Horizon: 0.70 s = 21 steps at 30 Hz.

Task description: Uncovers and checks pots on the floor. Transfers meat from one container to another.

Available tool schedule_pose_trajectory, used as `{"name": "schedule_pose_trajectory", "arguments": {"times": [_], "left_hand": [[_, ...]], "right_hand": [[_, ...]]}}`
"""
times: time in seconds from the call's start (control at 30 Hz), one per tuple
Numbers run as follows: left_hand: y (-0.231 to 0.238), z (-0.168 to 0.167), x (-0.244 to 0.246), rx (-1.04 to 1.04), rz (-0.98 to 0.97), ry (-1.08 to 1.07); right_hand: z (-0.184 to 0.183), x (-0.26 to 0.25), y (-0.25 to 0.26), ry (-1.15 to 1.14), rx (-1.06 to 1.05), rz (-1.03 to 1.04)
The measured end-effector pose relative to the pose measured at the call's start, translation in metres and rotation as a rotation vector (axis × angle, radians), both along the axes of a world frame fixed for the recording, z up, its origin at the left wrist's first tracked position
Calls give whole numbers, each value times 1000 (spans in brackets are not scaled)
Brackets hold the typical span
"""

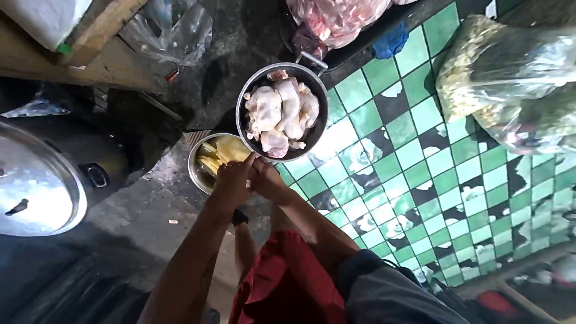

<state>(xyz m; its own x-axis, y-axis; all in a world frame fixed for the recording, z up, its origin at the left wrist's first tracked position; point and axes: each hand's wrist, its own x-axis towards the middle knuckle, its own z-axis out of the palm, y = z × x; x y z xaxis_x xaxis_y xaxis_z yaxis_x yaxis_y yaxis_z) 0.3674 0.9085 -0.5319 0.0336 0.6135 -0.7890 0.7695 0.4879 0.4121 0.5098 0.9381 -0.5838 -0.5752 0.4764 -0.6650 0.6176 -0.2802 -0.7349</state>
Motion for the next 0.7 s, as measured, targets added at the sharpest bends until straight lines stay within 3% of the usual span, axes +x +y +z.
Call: {"name": "schedule_pose_trajectory", "arguments": {"times": [0.1,0.2,0.27,0.37,0.53,0.7], "left_hand": [[-8,-11,-27,-242,100,-159],[-27,-23,-40,-350,361,-255],[-42,-26,-42,-413,526,-226],[-72,-35,-39,-417,739,-161],[-110,-38,-23,-449,1017,-143],[-122,-25,-10,-475,1116,-169]], "right_hand": [[-2,-8,-6,113,59,-1],[-39,2,-5,120,-92,-173],[-69,16,3,-91,-38,-345],[-113,22,27,-594,55,-454],[-156,-12,29,-933,54,-242],[-153,-23,34,-1005,27,-150]]}}
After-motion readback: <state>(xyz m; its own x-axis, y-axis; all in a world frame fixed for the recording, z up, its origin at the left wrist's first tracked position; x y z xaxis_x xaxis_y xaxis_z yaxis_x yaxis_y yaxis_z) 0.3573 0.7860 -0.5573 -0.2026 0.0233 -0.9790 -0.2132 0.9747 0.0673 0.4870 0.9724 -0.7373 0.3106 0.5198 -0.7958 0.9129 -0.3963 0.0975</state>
